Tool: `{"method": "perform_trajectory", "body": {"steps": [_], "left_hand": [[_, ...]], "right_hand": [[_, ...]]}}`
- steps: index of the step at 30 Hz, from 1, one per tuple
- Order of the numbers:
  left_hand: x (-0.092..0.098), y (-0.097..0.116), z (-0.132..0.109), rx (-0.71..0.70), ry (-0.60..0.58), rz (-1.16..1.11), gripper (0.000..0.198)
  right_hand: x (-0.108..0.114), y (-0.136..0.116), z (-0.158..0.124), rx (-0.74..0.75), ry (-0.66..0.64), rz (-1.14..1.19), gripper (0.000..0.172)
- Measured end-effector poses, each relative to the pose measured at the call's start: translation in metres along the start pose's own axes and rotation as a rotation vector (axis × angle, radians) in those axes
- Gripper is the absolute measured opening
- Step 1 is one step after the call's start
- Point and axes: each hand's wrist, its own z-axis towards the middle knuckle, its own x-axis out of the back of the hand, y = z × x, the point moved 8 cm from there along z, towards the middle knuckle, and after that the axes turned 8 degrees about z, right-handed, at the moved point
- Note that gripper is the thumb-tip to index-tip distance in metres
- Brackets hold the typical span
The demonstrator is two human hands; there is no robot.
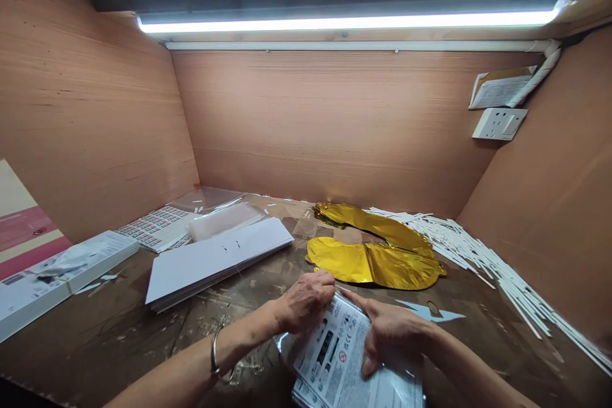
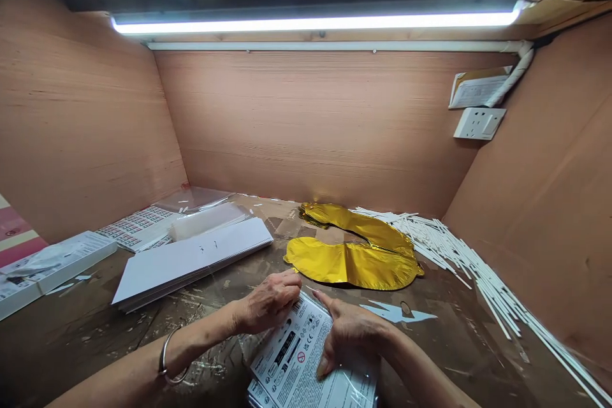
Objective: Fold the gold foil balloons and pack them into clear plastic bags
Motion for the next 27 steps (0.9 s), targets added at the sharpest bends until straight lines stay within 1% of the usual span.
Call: {"method": "perform_trajectory", "body": {"steps": [1,3,5,6,8,12,15,19,21,23,25,27], "left_hand": [[0.001,0.001,-0.001,-0.02,-0.025,-0.009,0.018],[0.003,0.001,-0.003,-0.025,-0.04,-0.04,0.019],[0.006,0.0,-0.008,0.017,0.006,-0.055,0.018],[0.007,-0.002,-0.012,0.058,0.046,-0.053,0.016],[0.008,-0.008,-0.025,0.194,0.133,-0.038,0.015],[0.002,-0.025,-0.063,0.579,0.242,-0.035,0.025],[-0.002,-0.03,-0.088,0.824,0.337,-0.114,0.028],[-0.011,-0.031,-0.099,1.037,0.498,-0.405,0.037],[-0.022,-0.035,-0.102,1.154,0.575,-0.617,0.046],[-0.037,-0.038,-0.101,1.23,0.648,-0.866,0.057],[-0.049,-0.04,-0.095,1.226,0.725,-1.091,0.071],[-0.054,-0.043,-0.088,1.17,0.818,-1.252,0.079]], "right_hand": [[-0.001,-0.001,-0.002,0.011,-0.007,0.012,0.112],[-0.007,-0.004,-0.005,0.038,-0.062,0.077,0.1],[-0.012,-0.005,-0.009,0.072,-0.104,0.158,0.088],[-0.012,-0.006,-0.01,0.086,-0.103,0.192,0.083],[-0.009,-0.004,-0.013,0.103,-0.069,0.245,0.078],[-0.003,0.0,-0.021,0.101,0.004,0.312,0.072],[-0.005,0.0,-0.025,0.096,0.019,0.356,0.072],[-0.008,-0.006,-0.027,0.099,0.073,0.405,0.073],[-0.01,-0.011,-0.027,0.1,0.077,0.392,0.075],[-0.013,-0.018,-0.027,0.112,0.06,0.374,0.075],[-0.017,-0.025,-0.028,0.135,0.049,0.37,0.071],[-0.019,-0.029,-0.031,0.151,0.052,0.359,0.066]]}}
